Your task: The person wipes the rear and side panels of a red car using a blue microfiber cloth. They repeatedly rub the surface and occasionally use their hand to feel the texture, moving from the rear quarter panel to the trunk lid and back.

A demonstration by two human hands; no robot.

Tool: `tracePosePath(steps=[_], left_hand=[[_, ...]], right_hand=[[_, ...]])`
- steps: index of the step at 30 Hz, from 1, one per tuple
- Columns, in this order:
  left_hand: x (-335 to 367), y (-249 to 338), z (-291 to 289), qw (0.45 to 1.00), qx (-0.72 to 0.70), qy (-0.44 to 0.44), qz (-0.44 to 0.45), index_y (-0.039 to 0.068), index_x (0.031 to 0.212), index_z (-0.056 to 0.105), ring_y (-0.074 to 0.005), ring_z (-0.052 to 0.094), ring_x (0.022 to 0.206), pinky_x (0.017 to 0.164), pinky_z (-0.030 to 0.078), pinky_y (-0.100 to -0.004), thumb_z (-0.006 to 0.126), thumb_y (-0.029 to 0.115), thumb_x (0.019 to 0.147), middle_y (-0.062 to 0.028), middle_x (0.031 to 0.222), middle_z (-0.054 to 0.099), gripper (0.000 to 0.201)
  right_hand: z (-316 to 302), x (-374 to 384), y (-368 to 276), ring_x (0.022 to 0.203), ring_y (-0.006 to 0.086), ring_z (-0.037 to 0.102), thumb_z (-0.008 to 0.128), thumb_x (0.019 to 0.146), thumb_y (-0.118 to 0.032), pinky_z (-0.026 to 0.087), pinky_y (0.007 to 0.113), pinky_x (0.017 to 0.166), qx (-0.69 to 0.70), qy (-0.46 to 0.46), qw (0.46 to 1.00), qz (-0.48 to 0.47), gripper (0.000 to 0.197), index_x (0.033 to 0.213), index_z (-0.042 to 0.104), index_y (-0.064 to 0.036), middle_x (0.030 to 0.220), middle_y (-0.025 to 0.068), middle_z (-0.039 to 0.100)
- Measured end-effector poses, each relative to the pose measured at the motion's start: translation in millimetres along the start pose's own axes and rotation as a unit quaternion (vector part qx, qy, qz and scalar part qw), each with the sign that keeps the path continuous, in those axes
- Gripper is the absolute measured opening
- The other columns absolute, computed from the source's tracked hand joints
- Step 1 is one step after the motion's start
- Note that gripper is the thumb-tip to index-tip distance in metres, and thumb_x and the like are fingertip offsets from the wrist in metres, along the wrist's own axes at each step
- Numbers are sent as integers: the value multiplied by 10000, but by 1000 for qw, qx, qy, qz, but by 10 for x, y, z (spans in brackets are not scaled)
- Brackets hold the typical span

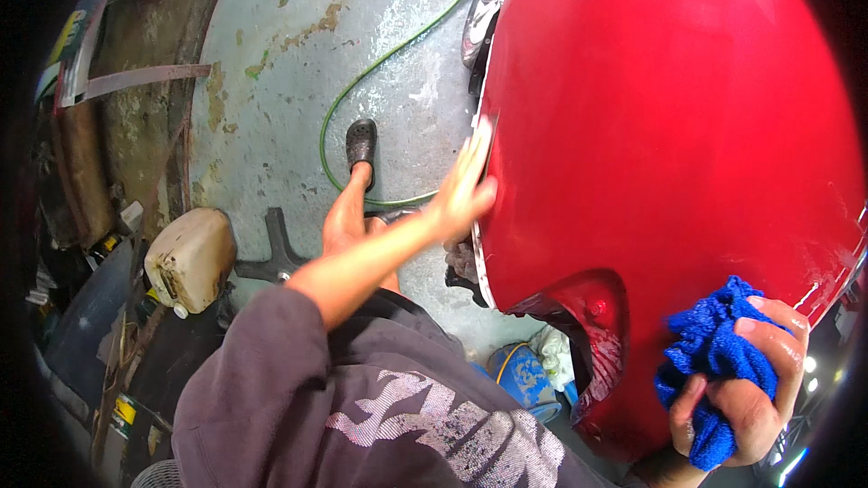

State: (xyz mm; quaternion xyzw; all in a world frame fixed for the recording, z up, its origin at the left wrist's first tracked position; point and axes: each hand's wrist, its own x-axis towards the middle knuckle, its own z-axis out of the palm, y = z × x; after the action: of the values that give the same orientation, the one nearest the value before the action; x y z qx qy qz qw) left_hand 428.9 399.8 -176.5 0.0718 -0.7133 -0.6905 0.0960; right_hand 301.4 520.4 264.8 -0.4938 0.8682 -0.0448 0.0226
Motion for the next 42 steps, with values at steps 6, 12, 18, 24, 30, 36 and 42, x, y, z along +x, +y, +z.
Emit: tracePosePath(steps=[6,12,18,24,30,36,42], left_hand=[[489,-206,-112,999,2,46,-23,-102,1688,136,-426,83,1672,1352,93,-497,422,583,1095,-345,1764,120,950],[615,-381,-100,999,22,8,38,-98,1696,100,-421,60,1678,1356,82,-481,507,526,1059,-330,1778,89,980],[1602,-395,-330,997,23,73,-8,-100,1683,176,-385,109,1676,1358,103,-436,356,560,1126,-321,1777,105,882],[84,-243,-94,999,-4,-49,-4,-83,1703,68,-428,29,1678,1348,76,-539,499,575,1066,-332,1779,53,1013],[1676,-426,-401,997,-16,56,-45,-105,1681,170,-397,91,1676,1360,79,-464,370,621,1107,-320,1776,109,946],[-132,-234,29,999,-15,-24,-25,-106,1692,64,-443,41,1674,1354,88,-513,528,579,1055,-356,1766,69,1044],[1482,-421,-343,996,20,59,-68,-120,1680,115,-401,68,1679,1355,47,-517,419,601,1102,-344,1767,106,973]], right_hand=[[5,6,150,1087,490,678,721,786,-94,566,627,913,-42,-15,998,-51,179,879,572,-126,1139,224,652],[-56,-46,76,1096,496,662,717,814,-114,536,643,956,-16,-22,1000,-14,204,820,516,-79,1131,256,653],[-47,-22,95,1092,487,652,732,823,-147,538,629,935,6,-1,1000,-9,219,836,518,-104,1155,244,634],[-37,-100,105,1093,491,652,732,812,-156,541,630,926,13,-12,1000,19,211,827,525,-121,1134,227,646],[-13,5,86,1097,498,650,728,828,-147,536,641,938,7,3,1000,-7,209,839,523,-106,1147,244,639],[-96,-30,77,1105,497,653,745,850,-168,533,645,958,-26,-50,998,16,236,830,520,-102,1147,244,647],[-65,-26,95,1135,512,654,726,873,-125,524,650,977,-28,-21,999,-25,198,869,539,-61,1215,303,655]])
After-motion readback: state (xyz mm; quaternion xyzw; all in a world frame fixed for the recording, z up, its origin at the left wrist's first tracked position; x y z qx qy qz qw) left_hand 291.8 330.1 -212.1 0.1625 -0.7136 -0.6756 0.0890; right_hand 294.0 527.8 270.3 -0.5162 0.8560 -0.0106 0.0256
